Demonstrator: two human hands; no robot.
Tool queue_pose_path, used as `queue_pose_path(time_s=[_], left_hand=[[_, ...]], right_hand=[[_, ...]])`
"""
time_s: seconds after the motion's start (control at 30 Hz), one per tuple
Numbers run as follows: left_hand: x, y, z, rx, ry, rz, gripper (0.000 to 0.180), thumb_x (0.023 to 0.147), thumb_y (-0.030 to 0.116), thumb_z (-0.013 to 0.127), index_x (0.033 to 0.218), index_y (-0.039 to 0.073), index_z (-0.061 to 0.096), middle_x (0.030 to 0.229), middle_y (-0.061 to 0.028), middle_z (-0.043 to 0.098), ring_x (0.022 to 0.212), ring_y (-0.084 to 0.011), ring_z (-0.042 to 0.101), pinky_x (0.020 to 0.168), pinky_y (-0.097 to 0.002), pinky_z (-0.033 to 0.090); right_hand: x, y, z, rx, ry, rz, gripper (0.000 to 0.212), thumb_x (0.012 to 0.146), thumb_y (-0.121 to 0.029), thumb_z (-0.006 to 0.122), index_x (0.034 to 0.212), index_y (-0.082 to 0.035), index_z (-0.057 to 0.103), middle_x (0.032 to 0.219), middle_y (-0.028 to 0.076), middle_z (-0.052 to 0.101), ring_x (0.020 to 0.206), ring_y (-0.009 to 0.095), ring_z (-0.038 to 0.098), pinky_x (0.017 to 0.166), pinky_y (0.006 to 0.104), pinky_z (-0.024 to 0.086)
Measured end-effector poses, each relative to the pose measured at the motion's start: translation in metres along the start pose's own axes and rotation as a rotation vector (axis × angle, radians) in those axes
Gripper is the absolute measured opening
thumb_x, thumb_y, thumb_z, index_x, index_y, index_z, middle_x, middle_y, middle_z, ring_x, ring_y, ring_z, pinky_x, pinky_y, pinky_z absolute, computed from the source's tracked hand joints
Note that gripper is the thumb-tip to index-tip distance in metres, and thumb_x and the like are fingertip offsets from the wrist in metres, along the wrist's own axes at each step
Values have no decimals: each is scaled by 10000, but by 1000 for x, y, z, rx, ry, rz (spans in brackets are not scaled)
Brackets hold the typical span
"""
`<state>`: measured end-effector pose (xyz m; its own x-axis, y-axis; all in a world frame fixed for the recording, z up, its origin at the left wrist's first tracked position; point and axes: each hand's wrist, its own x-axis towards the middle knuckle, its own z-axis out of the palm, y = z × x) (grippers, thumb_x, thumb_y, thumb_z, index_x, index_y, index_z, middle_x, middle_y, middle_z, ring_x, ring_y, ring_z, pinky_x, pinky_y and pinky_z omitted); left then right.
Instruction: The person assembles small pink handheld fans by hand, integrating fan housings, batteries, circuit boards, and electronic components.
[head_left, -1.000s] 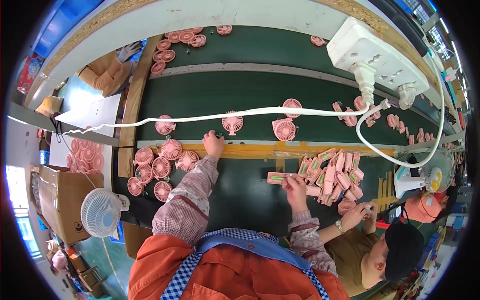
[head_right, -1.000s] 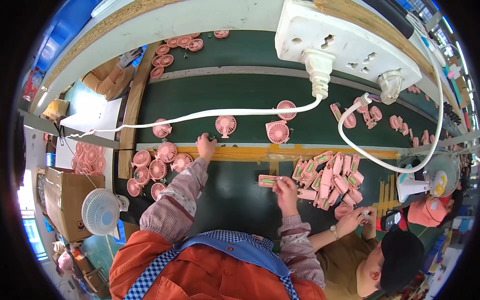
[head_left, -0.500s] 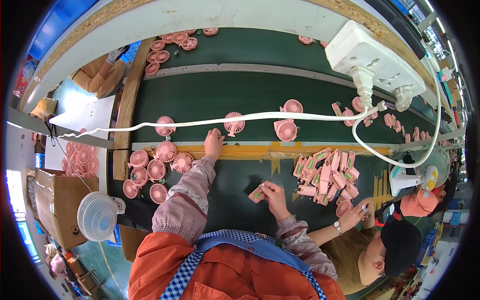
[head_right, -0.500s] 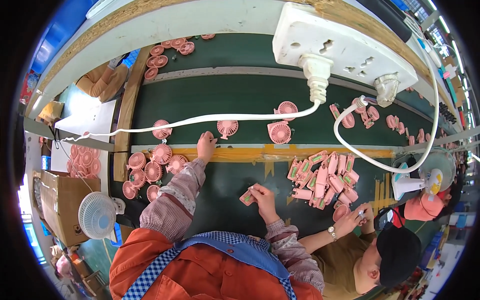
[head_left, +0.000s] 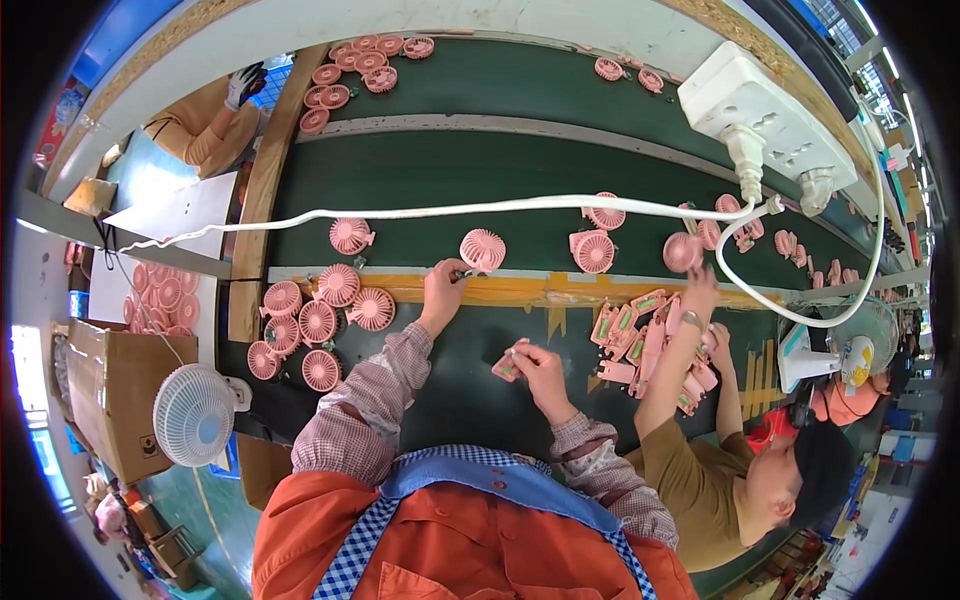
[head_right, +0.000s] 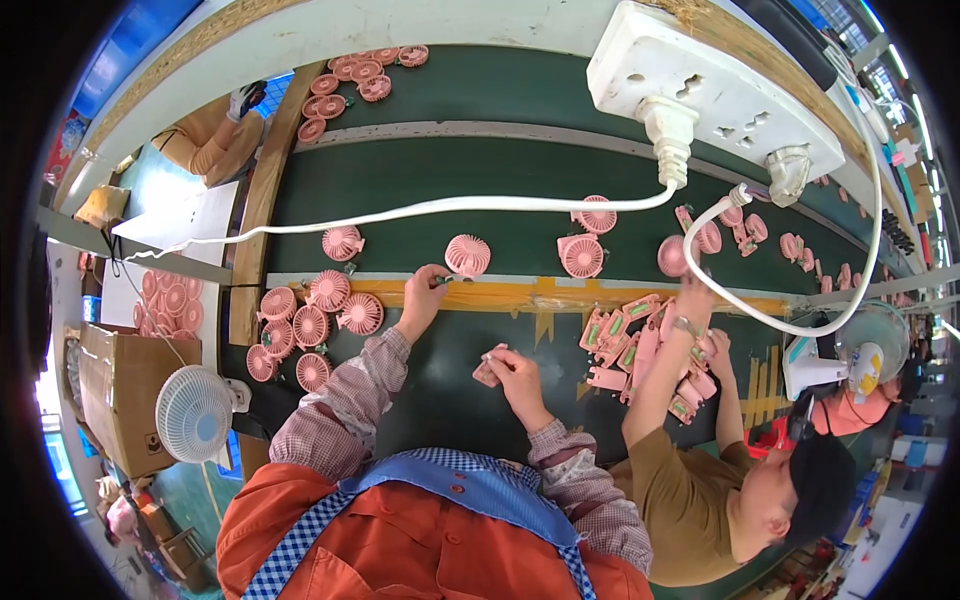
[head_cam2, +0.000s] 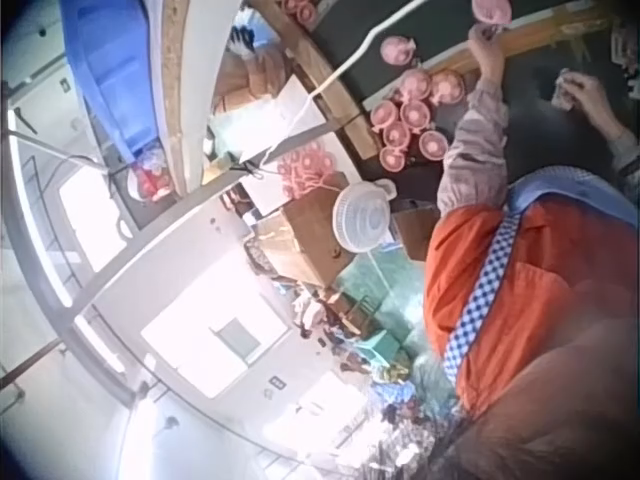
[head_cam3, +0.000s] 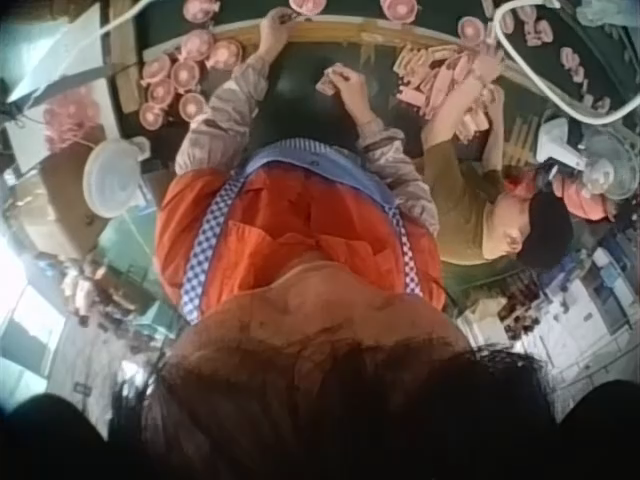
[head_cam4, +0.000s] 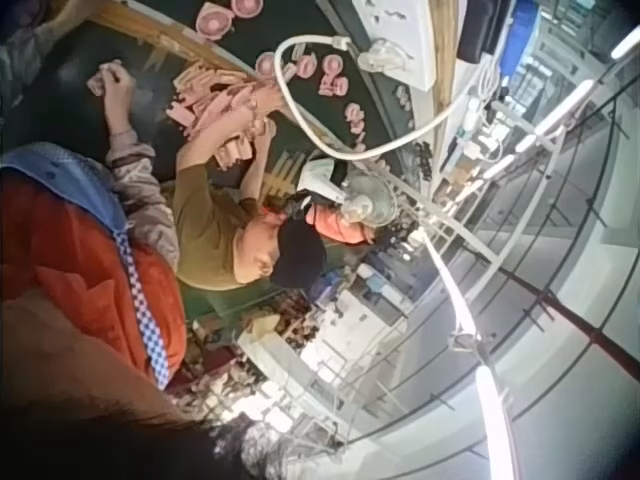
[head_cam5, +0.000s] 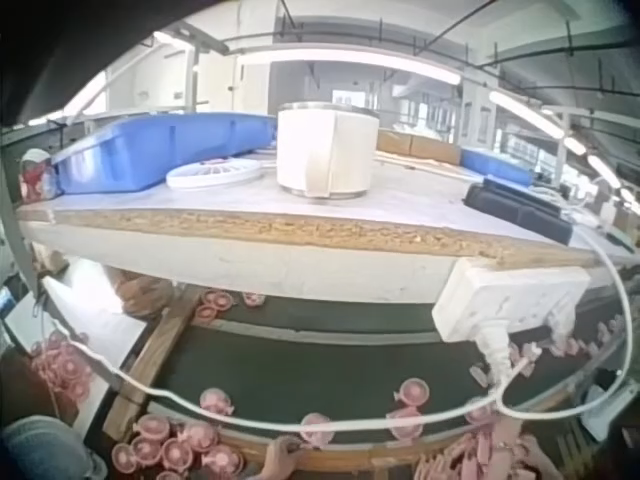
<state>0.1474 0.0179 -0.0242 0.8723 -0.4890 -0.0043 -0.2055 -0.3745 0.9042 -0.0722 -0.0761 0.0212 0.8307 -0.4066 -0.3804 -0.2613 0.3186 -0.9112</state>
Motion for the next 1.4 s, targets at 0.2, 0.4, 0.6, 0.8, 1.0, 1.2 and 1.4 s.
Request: queue_pose_path(time_s=[0.2, 0.4, 0.6, 0.8, 1.0, 1.2, 1.4], left_hand=[[-27, 24, -11, -90, -48, 18, 245, 698, -78, 570, 924, 10, 607, 812, -117, 583, 679, -196, 589, 636, -300, 478], [-50, 43, -24, -23, -101, 109, 228, 696, -84, 565, 901, 4, 611, 832, -139, 586, 703, -245, 599, 657, -303, 479], [-70, 56, -36, -11, -75, 280, 191, 701, -73, 554, 868, 4, 605, 819, -130, 589, 724, -286, 602, 641, -317, 484], [-94, 57, -40, -75, -226, 291, 230, 682, -94, 566, 877, 14, 622, 831, -118, 608, 754, -275, 615, 660, -324, 495], [-109, 59, -42, -56, -288, 219, 201, 686, -60, 609, 870, 17, 632, 845, -113, 617, 755, -268, 616, 666, -335, 496], [-113, 47, -37, 9, -235, 238, 157, 697, -38, 622, 846, 13, 630, 817, -100, 609, 728, -271, 606, 653, -330, 493], [-116, 60, -42, -180, -393, 97, 107, 724, -61, 596, 822, -21, 591, 723, -84, 602, 641, -186, 598, 582, -295, 480]], right_hand=[[0, -24, 15, -143, -24, -150, 167, 879, -62, 531, 945, 43, 642, 795, 65, 639, 665, 91, 582, 616, 212, 475], [-5, -39, 27, -224, -31, -209, 156, 879, -35, 520, 967, 22, 636, 785, 63, 635, 653, 86, 568, 600, 215, 472], [-10, -48, 37, -91, 8, -192, 73, 877, -6, 509, 850, 11, 576, 741, 47, 616, 639, 79, 563, 579, 208, 461], [-13, -40, 37, -120, 13, -222, 59, 860, -6, 540, 807, 1, 565, 716, 38, 600, 624, 86, 575, 561, 218, 463], [-16, -40, 45, -453, 28, -373, 25, 820, -7, 582, 805, 9, 570, 662, 49, 581, 562, 107, 555, 540, 229, 438], [-9, -26, 48, -653, 57, -528, 52, 770, -1, 605, 802, -2, 565, 655, 95, 571, 553, 205, 566, 544, 291, 442], [-7, -26, 50, -706, 64, -544, 58, 761, 2, 604, 782, -5, 550, 666, 119, 578, 606, 264, 584, 559, 319, 453]])
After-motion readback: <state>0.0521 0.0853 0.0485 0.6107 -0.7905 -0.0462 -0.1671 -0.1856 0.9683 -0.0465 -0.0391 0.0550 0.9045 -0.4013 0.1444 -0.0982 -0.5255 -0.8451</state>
